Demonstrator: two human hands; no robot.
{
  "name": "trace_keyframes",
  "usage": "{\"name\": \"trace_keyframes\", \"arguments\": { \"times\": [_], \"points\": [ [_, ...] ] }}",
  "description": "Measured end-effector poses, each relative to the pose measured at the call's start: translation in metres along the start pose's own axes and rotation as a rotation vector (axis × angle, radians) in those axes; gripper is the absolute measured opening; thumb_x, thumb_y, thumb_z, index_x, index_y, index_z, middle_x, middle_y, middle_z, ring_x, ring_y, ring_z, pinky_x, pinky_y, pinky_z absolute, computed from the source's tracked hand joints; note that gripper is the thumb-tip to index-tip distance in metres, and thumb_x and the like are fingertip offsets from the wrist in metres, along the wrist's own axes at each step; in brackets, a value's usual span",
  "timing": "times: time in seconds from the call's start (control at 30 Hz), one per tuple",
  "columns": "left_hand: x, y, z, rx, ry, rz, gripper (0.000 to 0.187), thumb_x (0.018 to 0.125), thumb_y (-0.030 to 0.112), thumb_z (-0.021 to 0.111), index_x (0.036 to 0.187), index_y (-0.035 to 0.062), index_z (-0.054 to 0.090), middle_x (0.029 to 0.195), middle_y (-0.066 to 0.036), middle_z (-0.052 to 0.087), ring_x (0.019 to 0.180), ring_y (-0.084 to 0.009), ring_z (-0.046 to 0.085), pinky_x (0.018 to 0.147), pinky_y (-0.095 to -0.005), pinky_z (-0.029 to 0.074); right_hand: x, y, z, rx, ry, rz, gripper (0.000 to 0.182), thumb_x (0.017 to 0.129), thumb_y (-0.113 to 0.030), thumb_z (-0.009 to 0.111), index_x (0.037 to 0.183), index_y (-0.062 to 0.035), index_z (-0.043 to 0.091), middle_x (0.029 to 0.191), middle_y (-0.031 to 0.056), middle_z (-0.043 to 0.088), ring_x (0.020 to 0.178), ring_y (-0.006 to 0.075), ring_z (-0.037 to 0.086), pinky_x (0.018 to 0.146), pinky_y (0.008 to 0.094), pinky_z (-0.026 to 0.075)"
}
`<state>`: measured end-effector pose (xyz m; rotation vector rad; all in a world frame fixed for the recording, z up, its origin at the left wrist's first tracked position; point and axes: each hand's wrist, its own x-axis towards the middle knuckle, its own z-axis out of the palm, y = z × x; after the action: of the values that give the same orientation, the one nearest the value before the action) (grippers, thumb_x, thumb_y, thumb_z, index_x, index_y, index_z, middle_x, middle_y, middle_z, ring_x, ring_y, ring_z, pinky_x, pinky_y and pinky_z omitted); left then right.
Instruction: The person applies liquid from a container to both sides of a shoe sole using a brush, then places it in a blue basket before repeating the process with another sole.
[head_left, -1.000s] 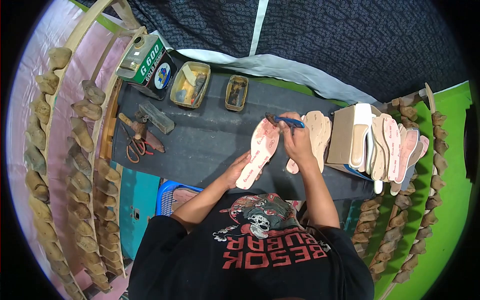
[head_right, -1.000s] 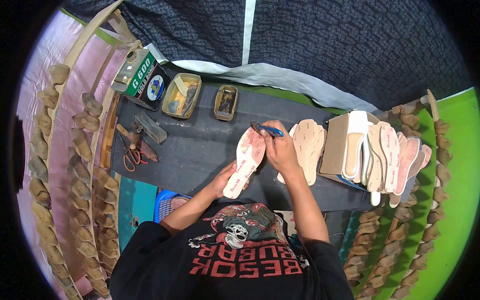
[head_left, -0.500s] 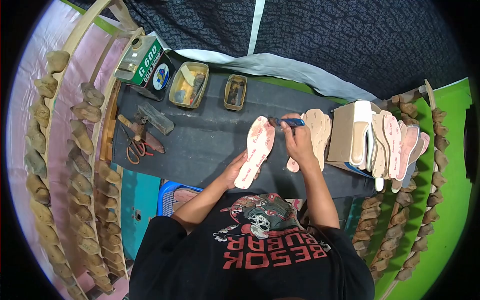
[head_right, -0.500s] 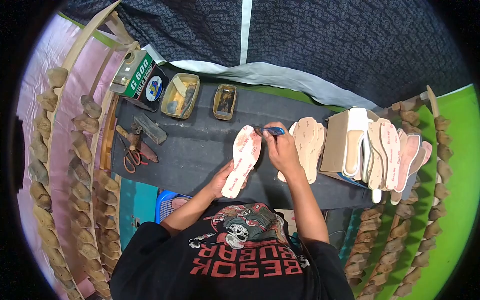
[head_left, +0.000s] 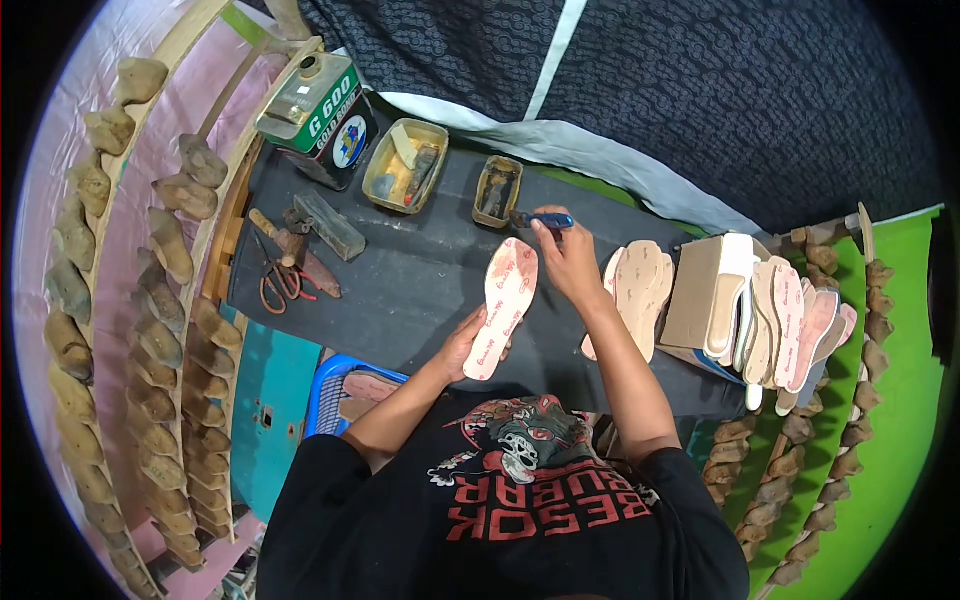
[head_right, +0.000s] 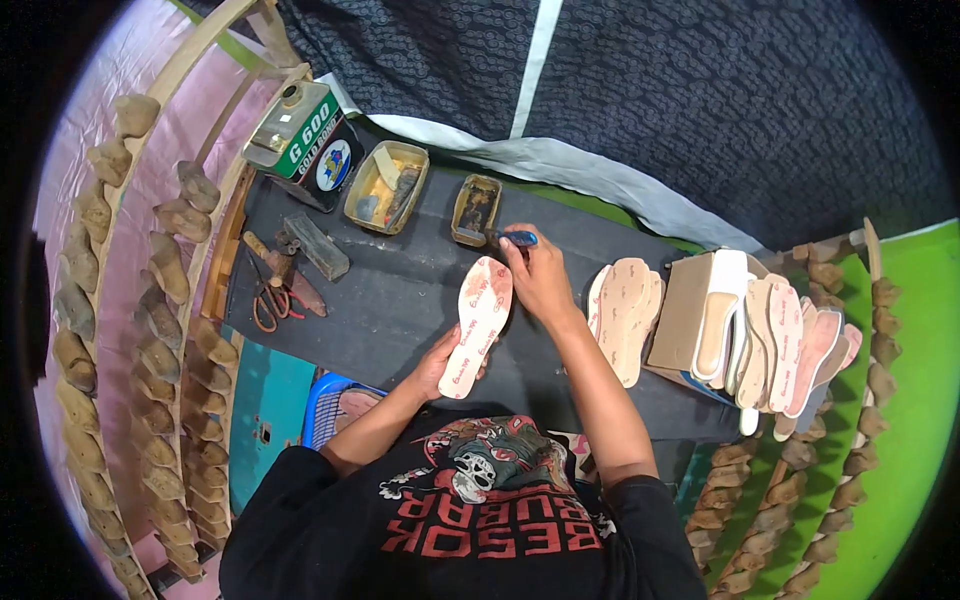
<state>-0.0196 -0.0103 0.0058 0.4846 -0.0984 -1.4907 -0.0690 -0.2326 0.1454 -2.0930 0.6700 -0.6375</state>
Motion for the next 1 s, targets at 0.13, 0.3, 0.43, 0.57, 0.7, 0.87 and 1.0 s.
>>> {"name": "trace_keyframes", "arguments": {
  "times": [0.13,0.3,0.43,0.57,0.7,0.87,1.0],
  "points": [
    [-0.005,0.0,-0.007,-0.03,0.007,0.019,0.049,0.11,0.043,0.045,0.149,0.0141,0.043,0.127,-0.013,0.065,0.091,-0.0224,0.07,0.075,-0.0383,0.059,0.02,0.001,0.017,-0.013,-0.053,0.044,0.021,0.1,-0.018,0.066,0.108,0.0017,0.066,0.085,0.0197,0.07,0.069,0.0288,0.066,0.066,0.0376,0.052],
    [-0.005,-0.001,-0.013,-0.099,-0.011,0.028,0.048,0.111,0.043,0.041,0.15,0.0144,0.043,0.127,-0.013,0.065,0.092,-0.0226,0.069,0.076,-0.0387,0.058,0.042,0.015,0.037,-0.072,-0.057,0.014,0.022,0.1,-0.019,0.066,0.105,0.0021,0.066,0.08,0.0201,0.068,0.065,0.0301,0.064,0.064,0.0401,0.05],
    [-0.006,0.001,-0.015,-0.099,-0.005,0.026,0.047,0.112,0.043,0.039,0.149,0.0139,0.043,0.128,-0.013,0.064,0.091,-0.0223,0.068,0.076,-0.0383,0.057,0.055,0.019,0.047,-0.138,-0.091,0.008,0.022,0.101,-0.019,0.065,0.104,0.0029,0.066,0.079,0.0215,0.068,0.066,0.0334,0.064,0.065,0.0426,0.05],
    [-0.007,0.007,-0.016,-0.097,0.01,0.046,0.048,0.112,0.043,0.038,0.149,0.0136,0.042,0.128,-0.014,0.064,0.091,-0.022,0.068,0.076,-0.0381,0.057,0.059,0.035,0.055,-0.17,-0.132,0.031,0.022,0.1,-0.019,0.065,0.104,0.0027,0.066,0.083,0.0228,0.068,0.07,0.037,0.065,0.068,0.0444,0.051],
    [-0.008,0.009,-0.021,-0.116,0.011,0.037,0.048,0.111,0.043,0.039,0.149,0.0137,0.042,0.13,-0.014,0.063,0.092,-0.0221,0.067,0.075,-0.0381,0.057,0.055,0.022,0.053,-0.116,-0.05,-0.021,0.02,0.101,-0.018,0.064,0.105,0.002,0.065,0.089,0.0234,0.069,0.075,0.039,0.066,0.07,0.045,0.051],
    [-0.006,0.013,-0.013,-0.13,0.044,0.012,0.045,0.112,0.043,0.038,0.147,0.0145,0.045,0.124,-0.011,0.065,0.088,-0.021,0.069,0.073,-0.0374,0.059,0.057,0.029,0.043,-0.123,0.004,-0.013,0.018,0.102,-0.017,0.063,0.108,0.0002,0.066,0.088,0.0181,0.072,0.073,0.0299,0.068,0.069,0.0403,0.053],
    [0.002,0.01,-0.016,-0.167,-0.018,0.0,0.052,0.11,0.046,0.041,0.15,0.0126,0.044,0.131,-0.012,0.063,0.093,-0.0226,0.067,0.077,-0.0389,0.057,0.044,0.029,0.028,0.178,0.07,0.114,0.021,0.105,-0.019,0.063,0.111,0.0004,0.066,0.082,0.0045,0.068,0.07,0.0109,0.06,0.064,0.0287,0.049]
  ]
}}
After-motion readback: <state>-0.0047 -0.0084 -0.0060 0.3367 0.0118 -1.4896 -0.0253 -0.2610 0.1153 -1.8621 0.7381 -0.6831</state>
